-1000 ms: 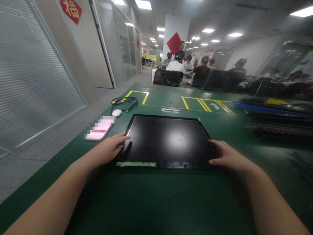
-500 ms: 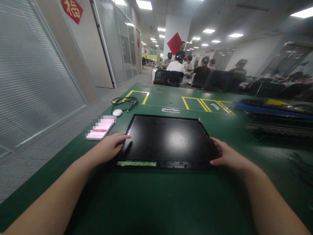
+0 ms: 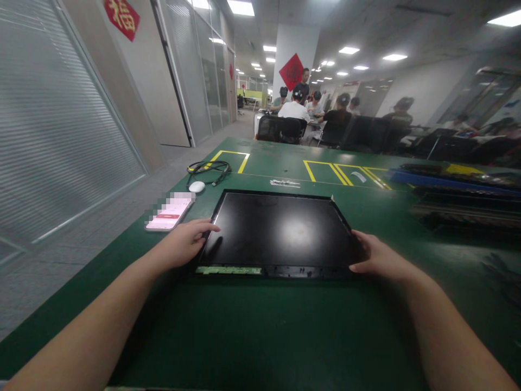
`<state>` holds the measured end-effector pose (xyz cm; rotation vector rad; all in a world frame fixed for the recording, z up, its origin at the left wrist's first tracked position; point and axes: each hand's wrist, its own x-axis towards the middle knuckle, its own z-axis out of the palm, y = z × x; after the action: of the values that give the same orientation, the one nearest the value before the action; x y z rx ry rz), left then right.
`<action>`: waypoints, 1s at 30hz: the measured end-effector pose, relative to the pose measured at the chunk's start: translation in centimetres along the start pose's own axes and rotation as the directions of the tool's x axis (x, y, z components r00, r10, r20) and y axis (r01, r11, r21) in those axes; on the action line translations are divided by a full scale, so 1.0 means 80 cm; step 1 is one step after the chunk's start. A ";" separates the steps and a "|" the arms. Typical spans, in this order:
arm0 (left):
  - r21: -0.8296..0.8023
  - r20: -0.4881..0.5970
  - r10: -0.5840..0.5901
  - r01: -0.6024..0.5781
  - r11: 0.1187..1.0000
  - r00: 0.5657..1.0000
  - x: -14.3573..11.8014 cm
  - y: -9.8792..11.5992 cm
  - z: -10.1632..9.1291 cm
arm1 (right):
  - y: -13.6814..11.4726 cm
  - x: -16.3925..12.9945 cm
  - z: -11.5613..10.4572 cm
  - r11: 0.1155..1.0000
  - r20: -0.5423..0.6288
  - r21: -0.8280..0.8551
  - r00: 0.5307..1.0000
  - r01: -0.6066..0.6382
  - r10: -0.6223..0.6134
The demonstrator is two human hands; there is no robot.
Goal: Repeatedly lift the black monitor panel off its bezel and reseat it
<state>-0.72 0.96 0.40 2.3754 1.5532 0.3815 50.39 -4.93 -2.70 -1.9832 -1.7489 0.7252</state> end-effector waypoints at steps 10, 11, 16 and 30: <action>0.004 -0.010 -0.013 0.013 1.000 1.000 0.001 0.001 0.000 | -0.018 -0.005 -0.006 0.998 0.009 -0.047 0.999 -0.052 0.052; 0.003 -0.007 -0.012 0.012 1.000 1.000 0.001 0.002 -0.001 | -0.019 -0.005 -0.007 0.997 0.010 -0.053 0.998 -0.056 0.056; 0.008 0.008 -0.010 0.010 1.000 1.000 0.001 0.004 -0.001 | -0.022 -0.007 -0.007 0.996 0.013 -0.059 0.997 -0.071 0.072; -0.073 -0.026 -0.049 0.047 0.996 0.998 0.001 0.002 0.004 | -0.021 -0.005 -0.010 0.992 0.025 -0.126 0.999 -0.033 0.036</action>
<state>-0.45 0.99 0.19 2.2834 1.5779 0.4543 49.52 -5.05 -0.98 -2.1000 -1.8211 0.6720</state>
